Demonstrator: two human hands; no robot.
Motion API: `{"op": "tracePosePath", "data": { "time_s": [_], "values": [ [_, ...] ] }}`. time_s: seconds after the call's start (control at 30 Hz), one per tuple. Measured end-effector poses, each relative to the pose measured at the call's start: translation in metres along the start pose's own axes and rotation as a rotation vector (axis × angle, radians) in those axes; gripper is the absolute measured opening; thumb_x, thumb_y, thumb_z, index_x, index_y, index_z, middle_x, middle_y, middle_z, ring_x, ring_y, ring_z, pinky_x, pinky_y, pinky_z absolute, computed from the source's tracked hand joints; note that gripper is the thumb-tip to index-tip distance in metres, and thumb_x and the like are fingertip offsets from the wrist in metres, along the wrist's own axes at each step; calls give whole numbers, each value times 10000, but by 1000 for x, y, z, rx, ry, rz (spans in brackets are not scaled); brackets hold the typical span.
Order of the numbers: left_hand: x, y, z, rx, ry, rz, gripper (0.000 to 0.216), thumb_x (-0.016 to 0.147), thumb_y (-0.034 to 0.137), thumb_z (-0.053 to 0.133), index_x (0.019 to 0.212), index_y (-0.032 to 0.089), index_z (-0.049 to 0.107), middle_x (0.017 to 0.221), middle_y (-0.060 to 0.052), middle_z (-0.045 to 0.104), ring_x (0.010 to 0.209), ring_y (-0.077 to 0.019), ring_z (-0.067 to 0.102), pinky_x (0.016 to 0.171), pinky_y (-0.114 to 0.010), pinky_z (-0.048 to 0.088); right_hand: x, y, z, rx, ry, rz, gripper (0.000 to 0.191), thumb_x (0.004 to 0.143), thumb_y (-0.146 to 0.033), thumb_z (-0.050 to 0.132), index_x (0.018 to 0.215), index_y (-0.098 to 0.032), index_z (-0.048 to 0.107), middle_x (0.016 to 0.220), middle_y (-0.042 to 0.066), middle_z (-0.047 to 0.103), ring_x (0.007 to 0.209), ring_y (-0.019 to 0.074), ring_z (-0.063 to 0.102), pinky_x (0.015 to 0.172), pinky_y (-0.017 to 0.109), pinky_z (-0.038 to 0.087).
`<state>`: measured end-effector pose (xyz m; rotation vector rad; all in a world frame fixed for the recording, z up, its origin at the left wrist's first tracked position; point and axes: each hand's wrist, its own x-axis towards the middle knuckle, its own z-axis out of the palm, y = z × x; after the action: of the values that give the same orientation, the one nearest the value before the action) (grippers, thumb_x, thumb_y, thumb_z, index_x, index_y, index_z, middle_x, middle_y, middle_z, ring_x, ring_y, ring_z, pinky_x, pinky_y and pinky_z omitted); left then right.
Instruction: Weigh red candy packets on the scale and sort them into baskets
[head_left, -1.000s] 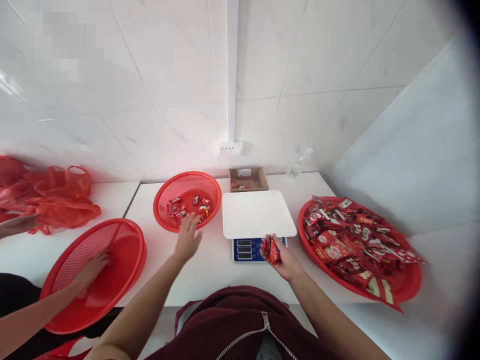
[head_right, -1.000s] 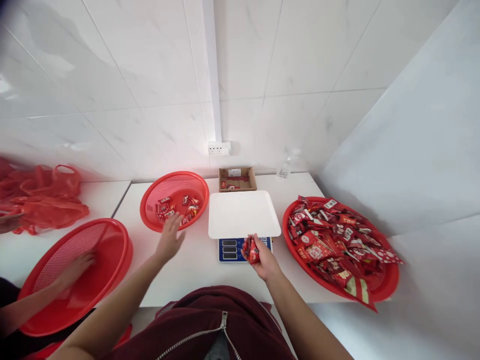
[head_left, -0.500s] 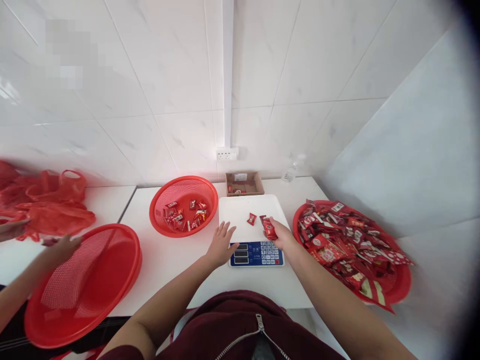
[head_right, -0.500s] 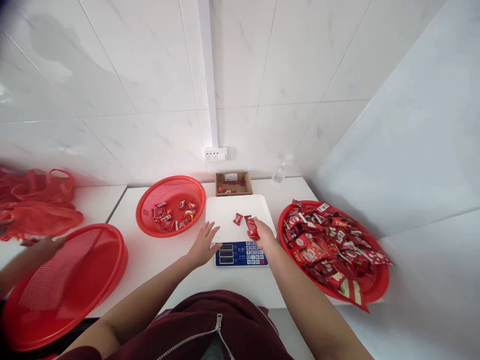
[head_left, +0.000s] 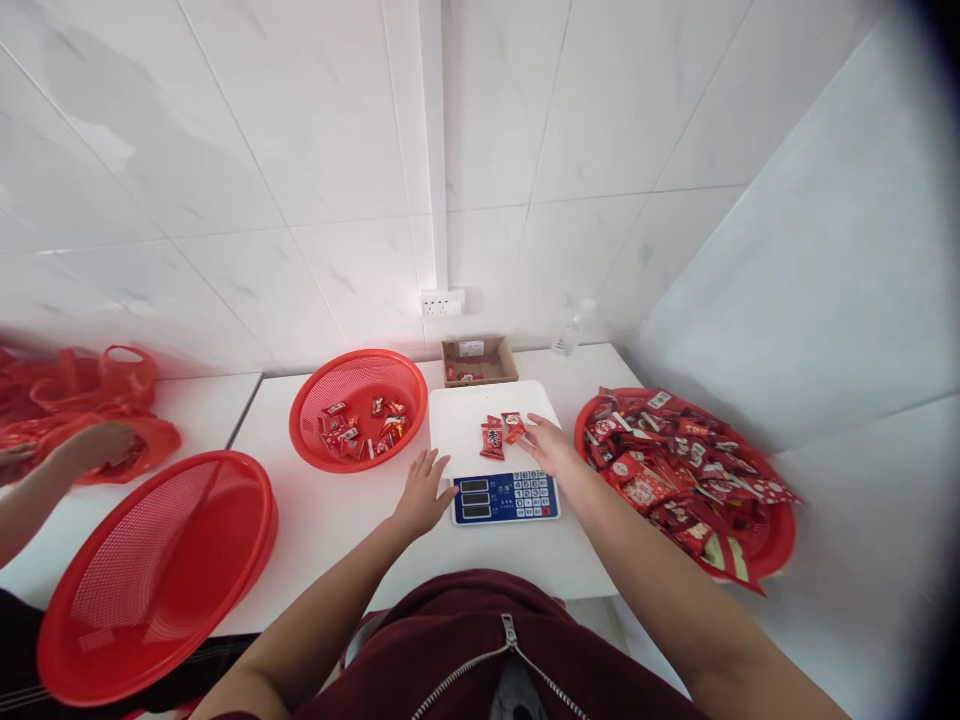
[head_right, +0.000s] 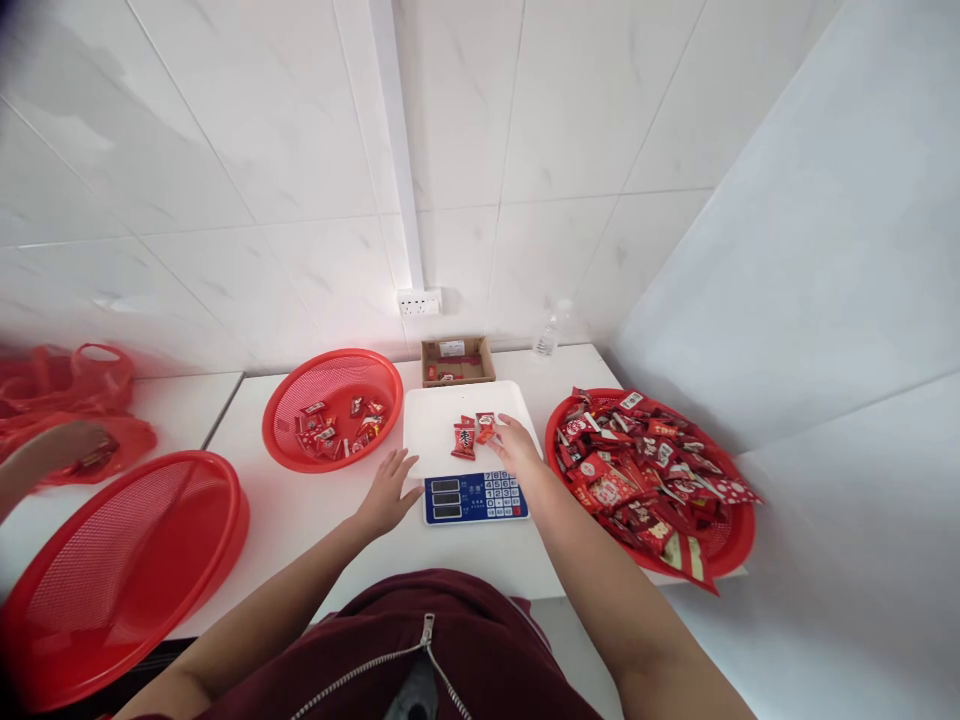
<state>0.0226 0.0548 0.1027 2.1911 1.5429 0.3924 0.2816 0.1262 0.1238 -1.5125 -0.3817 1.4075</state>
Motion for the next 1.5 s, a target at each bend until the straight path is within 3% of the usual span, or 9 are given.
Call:
{"op": "tracePosePath", "data": {
  "time_s": [0.13, 0.23, 0.33, 0.47, 0.53, 0.67, 0.9, 1.33, 1.5],
  "values": [
    [-12, -11, 2, -7, 22, -26, 510, 854, 346, 533, 1320, 160, 441, 1452, -182, 368, 1388, -327, 235, 1093, -539, 248, -4, 1, -11, -107, 62, -60, 306, 718, -128, 562, 991, -264, 593, 1214, 53, 586, 1125, 173, 555, 824, 287, 542],
    [-21, -19, 0, -44, 81, -41, 480, 836, 333, 552, 1283, 172, 475, 1426, -166, 411, 1376, -318, 271, 1083, -533, 276, -15, 0, -32, -221, 69, -211, 289, 724, -205, 563, 1005, -250, 613, 1220, 60, 594, 1105, 195, 569, 833, 323, 532],
    [-30, -25, -6, -124, 173, -65, 359, 846, 315, 520, 1181, 187, 547, 1333, -131, 520, 1323, -278, 380, 1067, -486, 334, -32, -3, -68, -510, 108, -483, 293, 745, -288, 540, 1013, -219, 636, 1113, 73, 654, 1018, 216, 610, 879, 377, 499],
    [-42, -29, -13, -247, 205, -172, 245, 862, 324, 455, 1001, 196, 610, 1074, -86, 669, 1058, -217, 606, 952, -400, 461, -51, -10, -137, -1053, 354, -747, 327, 796, -293, 467, 1028, -160, 656, 1091, 134, 652, 1062, 270, 570, 959, 427, 421],
    [-46, -29, -13, -297, 165, -227, 234, 854, 337, 449, 943, 198, 616, 972, -66, 695, 933, -199, 649, 873, -368, 504, -54, -11, -173, -1217, 495, -713, 349, 810, -271, 451, 1071, -144, 644, 1098, 157, 645, 1075, 294, 557, 937, 434, 426],
    [-52, -23, -8, -353, 76, -215, 223, 838, 344, 452, 897, 206, 617, 883, -37, 707, 842, -177, 664, 808, -327, 521, -53, -2, -223, -1416, 628, -419, 419, 824, -306, 467, 1193, -155, 594, 1179, 177, 609, 1053, 326, 567, 846, 440, 456],
    [-50, -10, 2, -347, -10, -98, 261, 831, 365, 441, 926, 212, 631, 912, -36, 712, 841, -175, 659, 813, -324, 516, -56, 10, -220, -1513, 519, -186, 436, 863, -315, 394, 1248, -187, 553, 1203, 160, 599, 1048, 296, 586, 832, 409, 457],
    [-49, -14, 5, -317, -74, -99, 274, 834, 376, 442, 944, 222, 639, 912, -22, 721, 836, -182, 667, 803, -320, 529, -47, -7, -245, -1386, 583, -327, 261, 756, -178, 541, 968, -187, 694, 949, 92, 705, 881, 225, 642, 780, 311, 465],
    [-50, -13, 8, -321, -90, -89, 289, 840, 377, 435, 966, 214, 637, 920, -28, 717, 836, -178, 662, 797, -319, 523, -54, -8, -240, -1447, 508, -350, 243, 768, -382, 573, 851, -200, 711, 882, 86, 694, 845, 228, 629, 746, 308, 453]
  ]
}}
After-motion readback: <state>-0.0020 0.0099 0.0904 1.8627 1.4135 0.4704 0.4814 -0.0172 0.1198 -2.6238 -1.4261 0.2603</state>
